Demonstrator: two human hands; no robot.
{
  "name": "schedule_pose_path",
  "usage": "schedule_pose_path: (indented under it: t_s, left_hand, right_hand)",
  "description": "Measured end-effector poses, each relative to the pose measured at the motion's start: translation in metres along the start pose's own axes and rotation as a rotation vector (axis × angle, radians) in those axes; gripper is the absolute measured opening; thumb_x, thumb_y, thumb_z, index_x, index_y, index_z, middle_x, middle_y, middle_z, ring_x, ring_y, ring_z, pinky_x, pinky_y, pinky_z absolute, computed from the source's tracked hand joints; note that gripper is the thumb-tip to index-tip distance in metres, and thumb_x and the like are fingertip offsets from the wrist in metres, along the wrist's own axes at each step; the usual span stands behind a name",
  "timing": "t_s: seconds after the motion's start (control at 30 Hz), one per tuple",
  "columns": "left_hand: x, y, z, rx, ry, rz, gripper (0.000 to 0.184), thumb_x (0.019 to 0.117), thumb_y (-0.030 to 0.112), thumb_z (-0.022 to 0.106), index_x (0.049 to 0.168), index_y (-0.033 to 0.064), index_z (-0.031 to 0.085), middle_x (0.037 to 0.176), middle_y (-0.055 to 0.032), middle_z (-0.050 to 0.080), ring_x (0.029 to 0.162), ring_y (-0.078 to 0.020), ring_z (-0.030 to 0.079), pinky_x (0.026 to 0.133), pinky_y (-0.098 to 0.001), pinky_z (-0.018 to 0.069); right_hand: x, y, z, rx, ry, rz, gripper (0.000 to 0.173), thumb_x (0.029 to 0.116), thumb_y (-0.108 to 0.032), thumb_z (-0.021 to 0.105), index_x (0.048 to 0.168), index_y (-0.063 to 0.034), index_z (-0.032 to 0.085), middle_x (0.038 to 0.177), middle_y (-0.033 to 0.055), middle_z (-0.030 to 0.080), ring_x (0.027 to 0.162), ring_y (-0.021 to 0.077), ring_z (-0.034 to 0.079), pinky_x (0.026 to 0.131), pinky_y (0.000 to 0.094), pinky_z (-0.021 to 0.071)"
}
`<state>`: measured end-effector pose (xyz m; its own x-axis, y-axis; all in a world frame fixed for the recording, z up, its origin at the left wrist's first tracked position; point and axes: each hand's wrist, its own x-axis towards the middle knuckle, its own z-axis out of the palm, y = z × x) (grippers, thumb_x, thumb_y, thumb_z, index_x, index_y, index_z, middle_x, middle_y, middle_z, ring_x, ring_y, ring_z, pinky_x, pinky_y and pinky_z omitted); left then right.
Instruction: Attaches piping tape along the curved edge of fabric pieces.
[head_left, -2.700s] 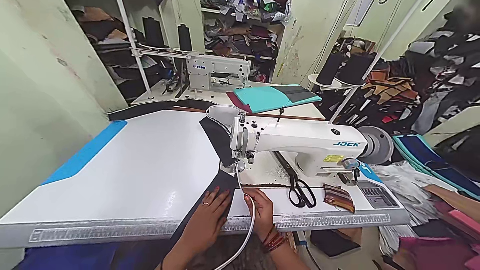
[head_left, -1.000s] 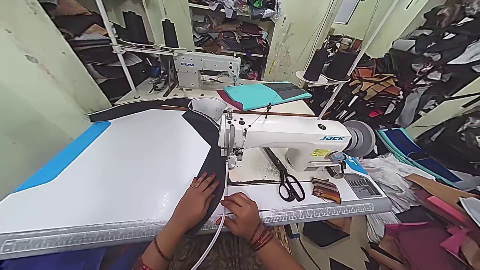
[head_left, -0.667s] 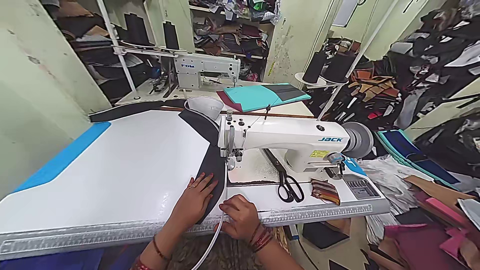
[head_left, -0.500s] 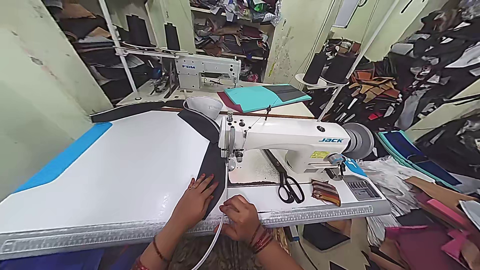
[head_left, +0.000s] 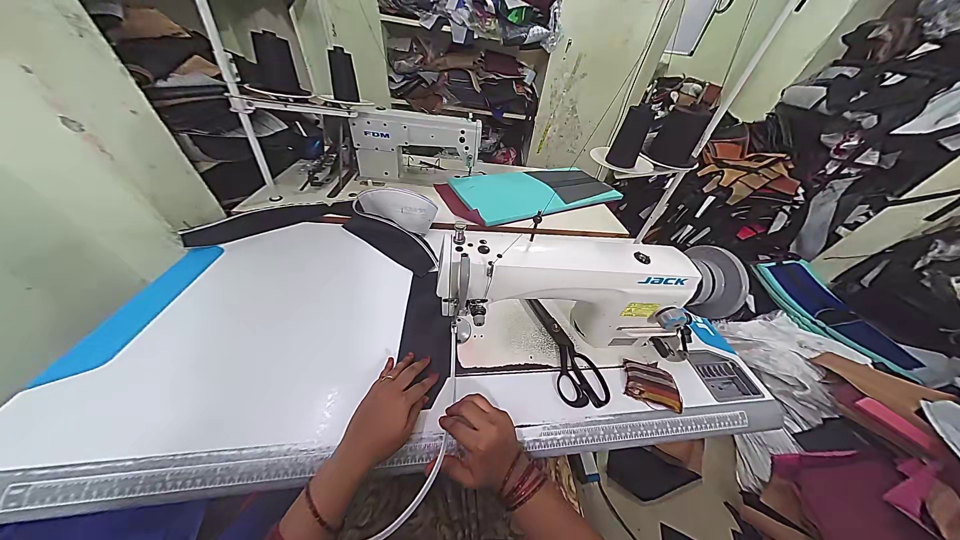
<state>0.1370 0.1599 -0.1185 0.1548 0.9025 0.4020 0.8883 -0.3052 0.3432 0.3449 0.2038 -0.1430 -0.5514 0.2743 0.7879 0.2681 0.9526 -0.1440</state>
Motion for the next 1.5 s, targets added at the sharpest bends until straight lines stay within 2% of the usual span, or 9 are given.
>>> schedule_pose_path:
  t_s: [0.33,0.43,0.63,0.8,1.1,1.2,1.27,1.4,1.5]
  left_hand:
    - [0.008,-0.003,0.002,0.017,0.012,0.031,0.036,0.0965,0.012,0.048,0.117,0.0036,0.077,0.133,-0.0165,0.068,0.128,-0.0433,0.061,0.109,-0.0680,0.0399]
    - [0.014,-0.001,-0.001,0.010,-0.047,0.005,0.037,0.0972,0.010,0.047,0.120,0.0023,0.075,0.136,-0.0173,0.067,0.130,-0.0439,0.059,0.112,-0.0661,0.0380]
    - [0.030,0.006,0.000,0.048,-0.144,-0.037,0.038,0.0983,0.007,0.046,0.125,0.0017,0.072,0.140,-0.0166,0.064,0.135,-0.0409,0.056,0.115,-0.0553,0.0393]
    - [0.044,0.007,0.003,0.058,-0.176,-0.075,0.038,0.0981,0.006,0.047,0.128,0.0028,0.071,0.141,-0.0157,0.063,0.135,-0.0400,0.055,0.114,-0.0535,0.0408]
    - [0.068,0.007,0.003,0.079,-0.284,-0.178,0.042,0.1004,0.005,0.043,0.137,0.0023,0.065,0.150,-0.0152,0.055,0.142,-0.0380,0.048,0.119,-0.0497,0.0346]
    - [0.074,0.007,0.005,0.089,-0.283,-0.202,0.043,0.1005,0.005,0.042,0.137,0.0022,0.064,0.151,-0.0150,0.055,0.140,-0.0379,0.049,0.116,-0.0495,0.0368]
    - [0.078,0.007,0.006,0.102,-0.303,-0.228,0.043,0.1016,0.007,0.042,0.139,0.0029,0.063,0.153,-0.0149,0.053,0.142,-0.0377,0.047,0.118,-0.0490,0.0346]
    - [0.086,0.002,0.007,0.076,-0.353,-0.263,0.045,0.1061,0.019,0.039,0.143,0.0022,0.058,0.160,-0.0150,0.044,0.151,-0.0349,0.036,0.127,-0.0512,0.0171]
    - [0.093,-0.008,0.003,0.002,-0.372,-0.270,0.051,0.1057,0.033,0.050,0.146,0.0014,0.055,0.162,-0.0159,0.041,0.154,-0.0357,0.029,0.126,-0.0587,0.0086]
  right_hand:
    - [0.001,0.000,-0.001,-0.010,-0.013,-0.001,0.059,0.0942,-0.061,0.049,0.088,-0.0091,0.077,0.092,0.0075,0.076,0.087,0.0205,0.073,0.069,0.0304,0.0592]
    - [0.001,-0.001,0.000,-0.012,-0.007,0.004,0.060,0.0937,-0.062,0.049,0.089,-0.0086,0.078,0.092,0.0075,0.076,0.088,0.0206,0.073,0.069,0.0309,0.0593]
    - [0.001,-0.001,0.000,-0.005,-0.010,0.019,0.059,0.0941,-0.061,0.050,0.088,-0.0087,0.078,0.092,0.0073,0.076,0.088,0.0205,0.073,0.070,0.0308,0.0597]
    - [0.000,0.000,0.000,0.015,-0.013,0.020,0.060,0.0936,-0.061,0.050,0.090,-0.0076,0.078,0.092,0.0075,0.076,0.088,0.0210,0.073,0.072,0.0312,0.0595]
    - [0.001,-0.001,0.001,-0.003,-0.008,0.038,0.060,0.0927,-0.060,0.051,0.094,-0.0072,0.079,0.095,0.0082,0.076,0.089,0.0204,0.073,0.071,0.0315,0.0602]
    - [0.000,-0.001,0.002,-0.017,-0.005,0.039,0.061,0.0927,-0.061,0.050,0.095,-0.0077,0.079,0.095,0.0079,0.077,0.089,0.0202,0.073,0.072,0.0314,0.0603]
    - [-0.001,-0.001,0.002,-0.029,-0.008,0.042,0.061,0.0928,-0.061,0.051,0.097,-0.0075,0.080,0.096,0.0083,0.077,0.089,0.0204,0.074,0.072,0.0318,0.0603]
    - [0.002,-0.005,0.003,-0.059,-0.020,0.076,0.056,0.0911,-0.057,0.056,0.099,-0.0073,0.080,0.097,0.0076,0.078,0.090,0.0205,0.074,0.071,0.0320,0.0607]
    - [0.009,-0.016,0.007,-0.078,-0.072,0.157,0.047,0.0929,-0.048,0.058,0.103,-0.0080,0.081,0.106,0.0054,0.079,0.097,0.0217,0.075,0.079,0.0341,0.0611]
